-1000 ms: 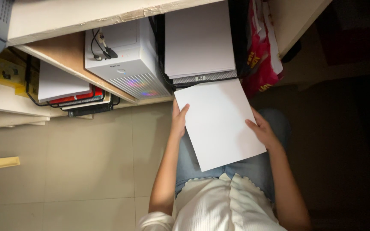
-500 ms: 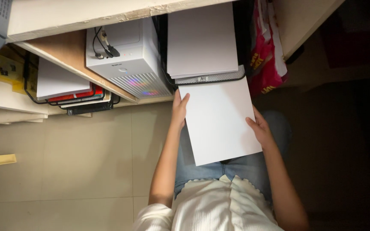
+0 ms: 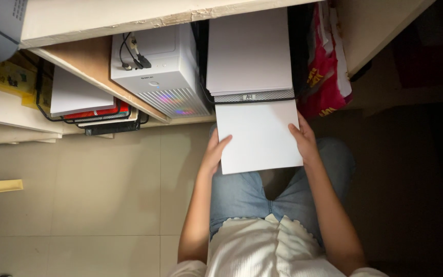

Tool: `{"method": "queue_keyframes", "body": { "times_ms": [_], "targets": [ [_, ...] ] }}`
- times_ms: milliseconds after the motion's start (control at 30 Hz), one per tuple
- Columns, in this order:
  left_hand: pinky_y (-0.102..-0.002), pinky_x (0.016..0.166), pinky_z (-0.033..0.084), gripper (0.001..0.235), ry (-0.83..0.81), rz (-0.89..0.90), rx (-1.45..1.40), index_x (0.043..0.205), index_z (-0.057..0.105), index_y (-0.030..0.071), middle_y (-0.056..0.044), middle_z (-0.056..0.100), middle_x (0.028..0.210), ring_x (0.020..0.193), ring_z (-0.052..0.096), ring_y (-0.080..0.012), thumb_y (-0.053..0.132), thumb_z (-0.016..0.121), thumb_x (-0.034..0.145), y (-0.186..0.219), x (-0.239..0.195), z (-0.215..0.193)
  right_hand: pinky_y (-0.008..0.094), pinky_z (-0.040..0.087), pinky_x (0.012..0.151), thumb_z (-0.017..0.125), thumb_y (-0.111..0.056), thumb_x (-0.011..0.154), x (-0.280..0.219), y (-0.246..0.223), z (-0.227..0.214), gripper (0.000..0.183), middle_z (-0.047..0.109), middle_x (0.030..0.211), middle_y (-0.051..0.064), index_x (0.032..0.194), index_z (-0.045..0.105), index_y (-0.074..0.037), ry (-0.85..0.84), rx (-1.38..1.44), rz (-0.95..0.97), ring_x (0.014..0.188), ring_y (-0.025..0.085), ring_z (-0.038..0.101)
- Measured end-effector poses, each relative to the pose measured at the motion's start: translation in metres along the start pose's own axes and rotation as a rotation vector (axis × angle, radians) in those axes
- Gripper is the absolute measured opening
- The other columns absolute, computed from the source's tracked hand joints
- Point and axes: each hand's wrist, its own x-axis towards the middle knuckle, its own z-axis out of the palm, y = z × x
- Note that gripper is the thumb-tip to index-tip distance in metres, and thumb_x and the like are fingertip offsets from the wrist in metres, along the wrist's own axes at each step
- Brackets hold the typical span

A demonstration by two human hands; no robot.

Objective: The person organizes paper sheets and prepares the laminating machine for use.

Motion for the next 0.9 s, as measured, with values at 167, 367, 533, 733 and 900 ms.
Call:
{"method": "queue_keyframes", "body": {
  "times_ms": [167,367,533,733,900],
  "targets": [
    [-0.034,0.077,0.053,0.057,-0.082,0.005,-0.039,0.153,0.039,0.006,-0.011,0.060,0.135,0.111,0.062,-0.0189,0.013,0.061,0.100,0.031,-0.019,0.004,0.029,0.046,0.108,0.060,-0.012,0.104,0.017,-0.002,0.006,0.062,0.059,0.146,0.010,0.160,0.037,-0.002,0.021,-0.009,-0.028,0.127,0.016,0.058],
    [-0.034,0.044,0.055,0.054,-0.113,0.032,-0.129,0.153,0.038,0.009,-0.012,0.065,0.123,0.083,0.069,-0.0182,0.013,0.058,0.103,0.026,0.020,-0.005,0.028,0.048,0.105,0.057,-0.015,0.105,0.009,-0.042,0.025,0.061,0.060,0.142,0.010,0.160,0.035,-0.003,0.054,-0.115,0.056,0.124,0.017,0.061],
    [-0.034,0.043,0.055,0.051,-0.083,0.076,-0.121,0.148,0.041,0.009,-0.012,0.066,0.119,0.081,0.070,-0.0193,0.014,0.058,0.101,0.028,0.063,-0.010,0.032,0.043,0.048,0.049,-0.021,0.104,-0.012,-0.066,0.022,0.056,0.067,0.099,0.015,0.158,0.036,-0.011,-0.011,-0.165,0.325,0.064,0.024,0.061],
    [-0.036,0.054,0.058,0.043,-0.091,0.104,-0.118,0.143,0.046,0.007,-0.013,0.067,0.117,0.087,0.071,-0.0209,0.015,0.060,0.103,0.047,0.074,-0.005,0.025,0.045,0.052,0.041,-0.015,0.108,0.005,-0.056,0.020,0.038,0.065,0.087,0.011,0.142,0.050,0.000,-0.029,-0.065,0.209,0.064,0.014,0.059],
    [-0.036,0.087,0.058,0.052,-0.155,0.112,-0.264,0.145,0.042,0.004,-0.011,0.064,0.128,0.112,0.066,-0.0194,0.007,0.066,0.099,0.038,0.067,-0.012,0.027,0.047,0.054,0.039,-0.026,0.113,0.021,-0.050,0.023,0.027,0.068,0.087,0.010,0.110,0.053,-0.003,0.054,-0.020,0.279,0.065,0.014,0.061]
  ]
}}
